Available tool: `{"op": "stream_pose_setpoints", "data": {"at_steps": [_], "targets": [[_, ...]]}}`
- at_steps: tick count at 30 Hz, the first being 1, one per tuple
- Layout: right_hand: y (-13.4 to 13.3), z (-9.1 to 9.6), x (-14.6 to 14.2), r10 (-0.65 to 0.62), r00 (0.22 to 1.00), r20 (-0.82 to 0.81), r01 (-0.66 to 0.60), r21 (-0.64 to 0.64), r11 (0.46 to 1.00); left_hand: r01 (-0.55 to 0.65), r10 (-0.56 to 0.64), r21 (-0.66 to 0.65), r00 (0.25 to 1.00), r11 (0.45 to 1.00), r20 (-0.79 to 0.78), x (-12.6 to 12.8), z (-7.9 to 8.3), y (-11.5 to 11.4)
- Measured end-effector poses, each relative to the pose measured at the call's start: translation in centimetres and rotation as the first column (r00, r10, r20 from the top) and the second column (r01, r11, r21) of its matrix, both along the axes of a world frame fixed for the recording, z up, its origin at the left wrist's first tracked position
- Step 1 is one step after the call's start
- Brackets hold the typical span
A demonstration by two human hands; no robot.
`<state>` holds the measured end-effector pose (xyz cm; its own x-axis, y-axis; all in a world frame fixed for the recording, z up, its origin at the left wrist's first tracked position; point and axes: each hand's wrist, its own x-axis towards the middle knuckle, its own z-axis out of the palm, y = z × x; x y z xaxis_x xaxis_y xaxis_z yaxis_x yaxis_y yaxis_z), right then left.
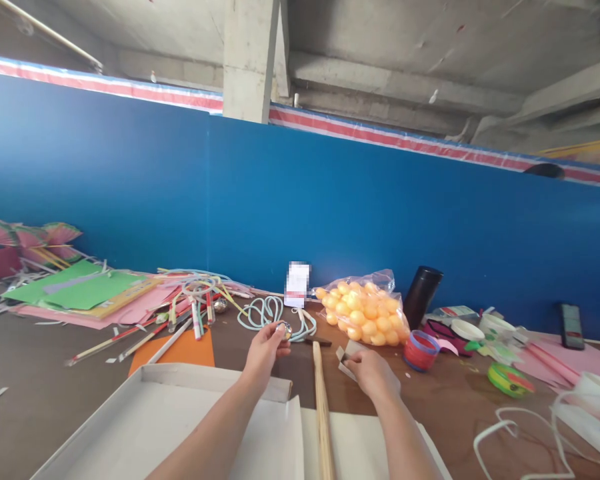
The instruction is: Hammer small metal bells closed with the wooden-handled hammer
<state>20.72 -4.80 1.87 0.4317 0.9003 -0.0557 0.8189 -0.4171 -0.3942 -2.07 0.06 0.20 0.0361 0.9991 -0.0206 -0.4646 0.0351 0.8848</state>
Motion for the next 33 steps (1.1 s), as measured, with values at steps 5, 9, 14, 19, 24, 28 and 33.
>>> {"op": "stream_pose_setpoints", "data": {"at_steps": [5,9,14,19,24,28,33], "targets": [[0.45,-0.63,-0.04,-0.033,0.999,0.021,0.033,0.011,0.999,-0.006,0.006,0.005,1.000,1.000,-0.013,-0.03,-0.04,-0.05],[0.19,-0.54,0.08,-0.052,0.998,0.043,0.050,0.042,0.998,-0.007,0.007,0.003,1.000,1.000,-0.016,-0.10,-0.02,-0.10],[-0.26,0.16,0.14,-0.048,0.997,0.058,0.043,0.073,0.996,0.009,-0.009,0.007,1.000,1.000,-0.016,-0.13,-0.03,-0.12],[0.25,0.14,-0.49,0.014,0.997,0.075,-0.019,0.067,0.998,0.001,-0.001,0.010,0.999,1.000,-0.038,-0.08,-0.01,-0.13],[0.66,-0.24,-0.61,0.023,0.998,0.061,-0.026,0.048,0.998,-0.003,0.004,0.014,0.999,1.000,-0.044,-0.04,0.15,-0.21],[0.60,-0.34,-0.33,0.003,0.999,0.047,-0.005,0.051,0.999,-0.003,0.003,0.013,0.999,1.000,-0.050,0.04,0.22,-0.19],[0.50,-0.33,-0.38,-0.011,0.999,0.053,0.008,0.058,0.998,-0.008,0.009,0.016,0.998,1.000,-0.062,0.11,0.27,-0.25]]}}
